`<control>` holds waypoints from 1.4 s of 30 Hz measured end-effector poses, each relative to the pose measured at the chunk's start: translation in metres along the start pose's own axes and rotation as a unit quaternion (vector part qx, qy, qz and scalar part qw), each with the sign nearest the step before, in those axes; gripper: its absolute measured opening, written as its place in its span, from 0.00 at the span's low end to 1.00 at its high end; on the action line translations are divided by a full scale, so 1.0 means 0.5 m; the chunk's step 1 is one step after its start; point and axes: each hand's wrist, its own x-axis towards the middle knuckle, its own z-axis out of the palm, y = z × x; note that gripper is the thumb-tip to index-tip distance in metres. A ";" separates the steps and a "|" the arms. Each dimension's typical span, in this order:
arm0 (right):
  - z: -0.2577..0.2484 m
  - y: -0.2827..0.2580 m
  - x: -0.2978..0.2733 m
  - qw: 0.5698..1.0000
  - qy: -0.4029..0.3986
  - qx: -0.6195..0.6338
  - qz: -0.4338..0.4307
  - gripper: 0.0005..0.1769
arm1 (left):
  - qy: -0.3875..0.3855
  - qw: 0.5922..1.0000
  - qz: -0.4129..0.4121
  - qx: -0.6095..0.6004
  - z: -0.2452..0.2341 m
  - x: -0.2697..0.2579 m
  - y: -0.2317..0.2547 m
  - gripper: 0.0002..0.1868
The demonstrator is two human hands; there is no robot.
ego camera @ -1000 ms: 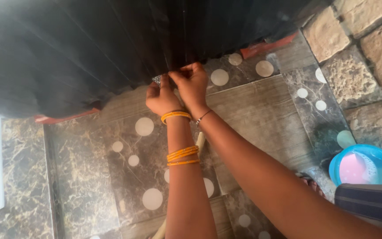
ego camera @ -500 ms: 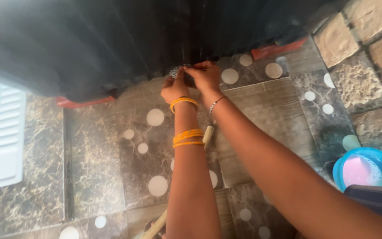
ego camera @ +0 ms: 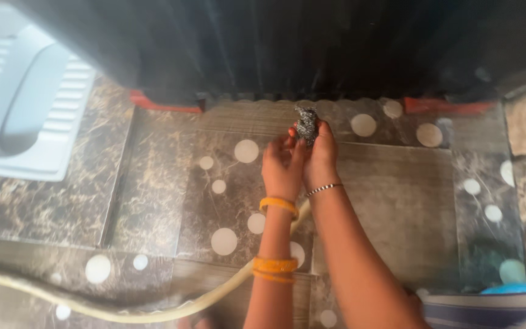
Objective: The person scrubs the black base of a large white water tank using a steel wool pad and rinses the area with a hose. The person alternates between scrubbing and rinsing to clean the surface.
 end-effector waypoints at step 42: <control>0.167 0.045 -0.279 0.710 -0.130 -0.609 -0.330 0.21 | -0.325 0.806 -0.091 0.486 -0.240 0.199 0.144 0.30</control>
